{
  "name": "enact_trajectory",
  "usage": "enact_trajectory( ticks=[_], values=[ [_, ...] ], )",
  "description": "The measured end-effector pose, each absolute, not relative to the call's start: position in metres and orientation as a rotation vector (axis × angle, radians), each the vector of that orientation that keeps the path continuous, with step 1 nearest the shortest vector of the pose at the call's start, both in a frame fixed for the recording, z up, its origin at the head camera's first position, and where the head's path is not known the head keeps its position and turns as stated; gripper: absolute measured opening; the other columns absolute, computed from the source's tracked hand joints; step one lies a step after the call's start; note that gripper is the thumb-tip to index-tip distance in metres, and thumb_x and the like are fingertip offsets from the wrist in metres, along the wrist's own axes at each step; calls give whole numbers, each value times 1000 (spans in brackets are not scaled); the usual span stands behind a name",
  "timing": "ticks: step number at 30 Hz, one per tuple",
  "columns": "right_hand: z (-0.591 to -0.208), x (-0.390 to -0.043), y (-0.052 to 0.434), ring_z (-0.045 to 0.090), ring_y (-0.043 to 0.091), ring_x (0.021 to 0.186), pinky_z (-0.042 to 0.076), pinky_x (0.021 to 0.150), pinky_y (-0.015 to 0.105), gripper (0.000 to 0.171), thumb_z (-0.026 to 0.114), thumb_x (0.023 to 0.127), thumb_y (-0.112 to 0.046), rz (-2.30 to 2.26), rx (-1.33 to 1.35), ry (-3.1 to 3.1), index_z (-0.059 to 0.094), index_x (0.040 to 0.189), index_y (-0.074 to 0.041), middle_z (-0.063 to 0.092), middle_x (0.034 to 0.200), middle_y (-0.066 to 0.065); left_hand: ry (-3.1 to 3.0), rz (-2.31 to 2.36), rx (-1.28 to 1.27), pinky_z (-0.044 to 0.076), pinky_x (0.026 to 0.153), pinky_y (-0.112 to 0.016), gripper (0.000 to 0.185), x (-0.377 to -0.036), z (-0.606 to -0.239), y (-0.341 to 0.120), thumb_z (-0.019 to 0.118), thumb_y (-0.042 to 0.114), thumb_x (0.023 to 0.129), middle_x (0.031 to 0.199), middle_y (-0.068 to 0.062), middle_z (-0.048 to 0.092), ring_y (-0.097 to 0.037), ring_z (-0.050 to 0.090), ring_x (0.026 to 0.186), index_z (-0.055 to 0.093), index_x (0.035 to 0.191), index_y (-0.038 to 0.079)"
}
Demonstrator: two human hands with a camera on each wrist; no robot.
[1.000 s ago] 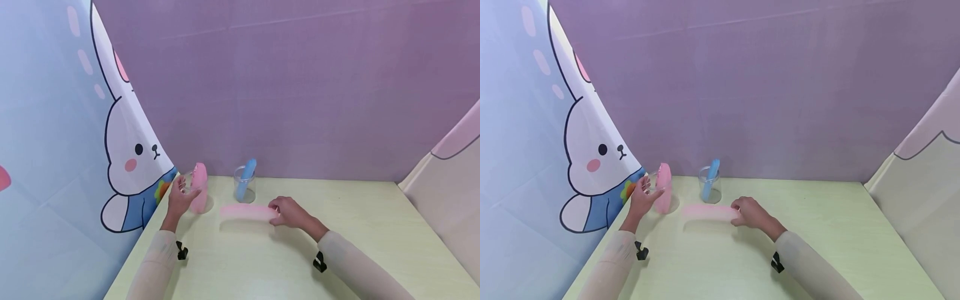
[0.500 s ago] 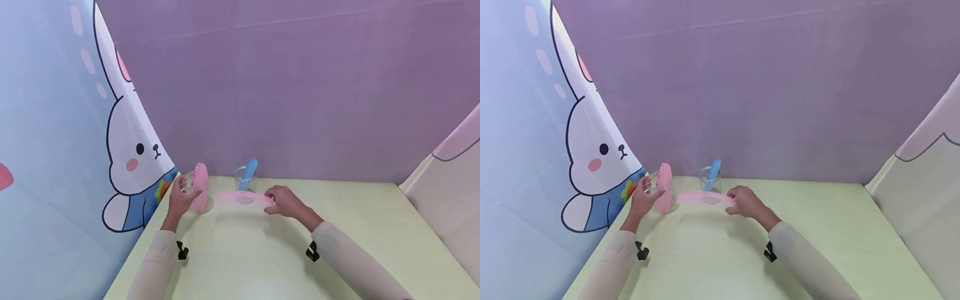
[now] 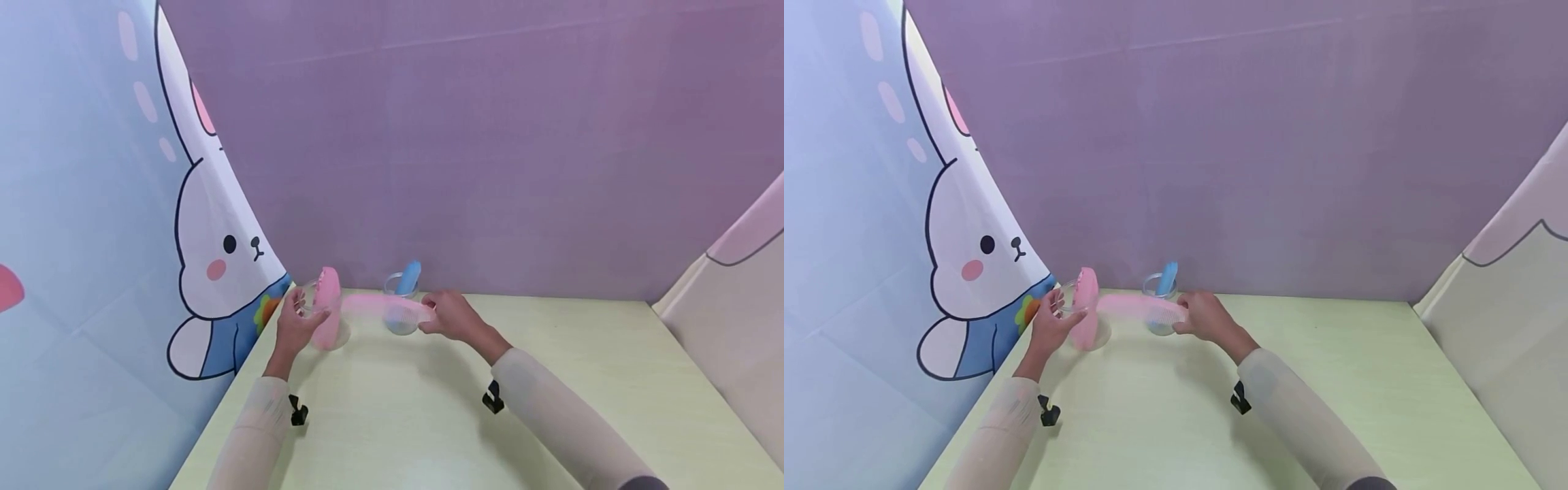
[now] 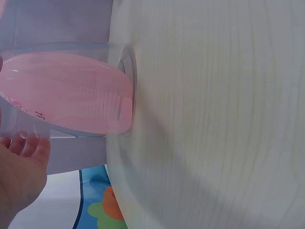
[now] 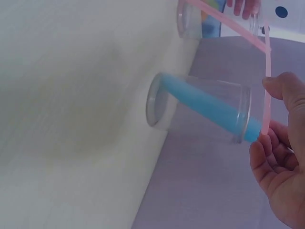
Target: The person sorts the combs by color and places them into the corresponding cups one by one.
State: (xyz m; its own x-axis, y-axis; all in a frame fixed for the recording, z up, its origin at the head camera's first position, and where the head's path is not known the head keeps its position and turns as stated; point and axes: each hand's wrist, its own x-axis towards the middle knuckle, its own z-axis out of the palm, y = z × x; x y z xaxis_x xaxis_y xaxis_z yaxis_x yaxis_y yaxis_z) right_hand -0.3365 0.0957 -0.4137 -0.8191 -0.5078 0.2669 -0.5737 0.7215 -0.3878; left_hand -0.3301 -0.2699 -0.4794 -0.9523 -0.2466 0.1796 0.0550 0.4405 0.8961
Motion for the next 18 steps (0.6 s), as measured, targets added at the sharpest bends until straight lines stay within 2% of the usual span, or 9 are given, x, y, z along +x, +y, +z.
enact_trajectory(
  ticks=[8,14,18],
  values=[
    [-404,-339,76,58,15,78,52,69,31,33,83,80,-27,679,787,-2777,74,103,-6,70,89,4,-2426,-1512,176,37,120,-55,96,-330,-481,-269,81,47,85,163,-13,37,-37,37,149,27,158,14],
    [-400,-340,63,54,17,77,47,65,30,26,83,80,-26,668,767,-2730,71,91,-7,66,82,3,-2422,-1512,169,37,119,-56,95,-331,-480,-268,81,46,85,162,-14,37,-37,38,148,27,158,15],
    [-397,-339,55,55,18,80,50,66,30,27,83,81,-26,664,754,-2738,70,94,-6,65,87,5,-2424,-1513,169,37,119,-56,96,-331,-479,-267,81,46,86,163,-14,37,-37,37,148,27,158,14]
  ],
)
